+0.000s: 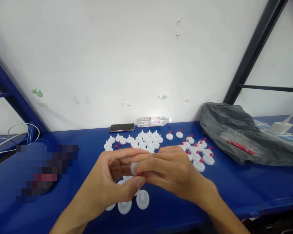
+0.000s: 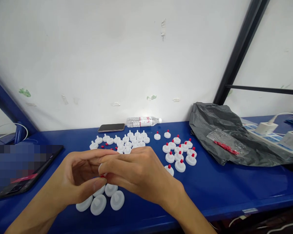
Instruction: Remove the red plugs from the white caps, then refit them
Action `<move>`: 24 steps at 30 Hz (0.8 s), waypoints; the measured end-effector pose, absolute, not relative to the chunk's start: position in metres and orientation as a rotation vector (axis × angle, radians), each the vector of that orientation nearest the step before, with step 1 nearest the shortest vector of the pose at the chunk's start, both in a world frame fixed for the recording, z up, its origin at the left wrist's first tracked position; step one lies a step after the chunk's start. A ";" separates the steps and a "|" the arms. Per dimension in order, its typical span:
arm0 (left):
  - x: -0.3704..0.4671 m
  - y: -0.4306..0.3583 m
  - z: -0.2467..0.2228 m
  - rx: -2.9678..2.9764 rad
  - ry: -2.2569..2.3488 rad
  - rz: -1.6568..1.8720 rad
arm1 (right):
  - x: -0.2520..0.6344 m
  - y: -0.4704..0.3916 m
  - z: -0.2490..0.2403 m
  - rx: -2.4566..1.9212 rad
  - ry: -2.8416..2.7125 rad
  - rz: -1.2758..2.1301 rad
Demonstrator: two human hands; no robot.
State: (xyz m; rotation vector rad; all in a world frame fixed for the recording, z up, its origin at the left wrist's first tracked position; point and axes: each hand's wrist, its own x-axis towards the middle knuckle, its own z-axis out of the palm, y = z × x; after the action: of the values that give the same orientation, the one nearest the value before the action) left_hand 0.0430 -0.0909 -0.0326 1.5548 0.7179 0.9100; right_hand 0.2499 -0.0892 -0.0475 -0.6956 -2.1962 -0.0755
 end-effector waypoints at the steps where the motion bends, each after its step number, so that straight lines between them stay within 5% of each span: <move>1: 0.044 -0.090 -0.034 1.550 0.720 0.915 | 0.249 -0.089 -0.048 -0.684 -2.192 -0.077; 10: 0.047 -0.091 -0.037 1.759 0.968 0.977 | 0.257 -0.088 -0.037 -0.794 -2.175 0.095; 16: 0.027 -0.070 -0.040 2.508 1.466 1.266 | 0.287 -0.070 -0.029 -1.512 -1.982 -0.082; 24: 0.002 -0.052 -0.050 2.590 1.516 0.517 | 0.315 -0.058 -0.033 -1.770 -2.101 0.314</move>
State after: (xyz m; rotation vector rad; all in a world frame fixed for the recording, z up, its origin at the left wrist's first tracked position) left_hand 0.0021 -0.0524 -0.0503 2.5903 1.5164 0.5169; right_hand 0.3153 -0.0583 -0.0334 -1.7702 -2.1008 0.3137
